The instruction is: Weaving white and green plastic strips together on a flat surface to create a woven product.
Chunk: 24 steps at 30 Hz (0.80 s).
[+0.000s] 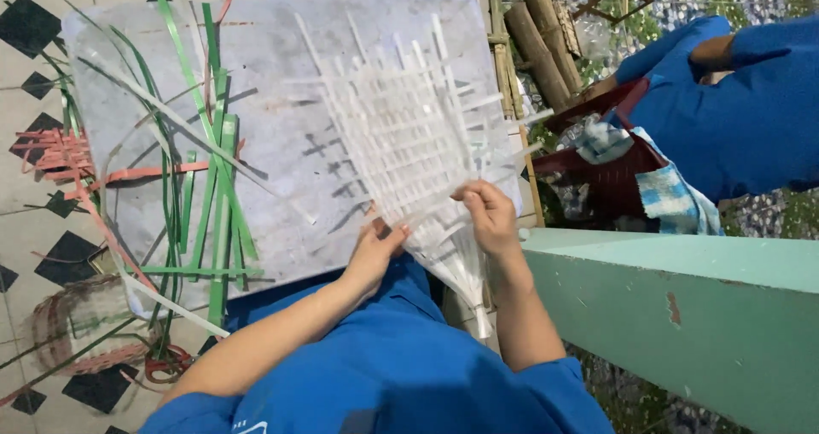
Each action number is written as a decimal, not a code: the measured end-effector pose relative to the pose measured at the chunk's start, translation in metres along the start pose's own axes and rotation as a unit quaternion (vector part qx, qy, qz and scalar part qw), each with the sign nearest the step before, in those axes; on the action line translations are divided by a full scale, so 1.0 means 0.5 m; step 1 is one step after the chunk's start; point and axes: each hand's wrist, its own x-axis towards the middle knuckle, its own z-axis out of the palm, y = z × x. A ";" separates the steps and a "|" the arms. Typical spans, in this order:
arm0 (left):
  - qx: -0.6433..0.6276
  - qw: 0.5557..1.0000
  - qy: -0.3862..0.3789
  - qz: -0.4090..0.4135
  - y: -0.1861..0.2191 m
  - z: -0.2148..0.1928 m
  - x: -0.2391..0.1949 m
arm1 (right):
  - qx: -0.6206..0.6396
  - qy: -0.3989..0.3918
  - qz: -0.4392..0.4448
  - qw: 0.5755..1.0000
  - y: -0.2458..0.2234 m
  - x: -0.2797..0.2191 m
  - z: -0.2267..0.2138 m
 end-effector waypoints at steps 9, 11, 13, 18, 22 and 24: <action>0.313 0.896 -0.139 0.284 -0.094 -0.116 0.044 | -0.030 0.141 0.058 0.988 0.068 -0.031 -0.001; 0.281 0.858 -0.057 0.426 -0.066 -0.195 -0.008 | -0.028 0.159 0.038 0.986 0.076 -0.029 -0.014; 0.245 0.795 0.019 0.554 -0.032 -0.283 -0.060 | -0.029 0.183 0.023 0.983 0.088 -0.025 -0.017; 0.285 0.742 0.522 0.308 -0.004 -0.563 -0.135 | 0.088 0.169 0.073 0.979 0.092 -0.035 -0.008; 0.235 0.863 0.443 -0.052 0.116 -0.496 -0.144 | 0.028 0.162 0.083 0.983 0.093 -0.037 0.003; 0.356 0.826 0.429 0.079 0.050 -0.557 -0.057 | 0.005 0.147 0.053 0.988 0.076 -0.040 0.007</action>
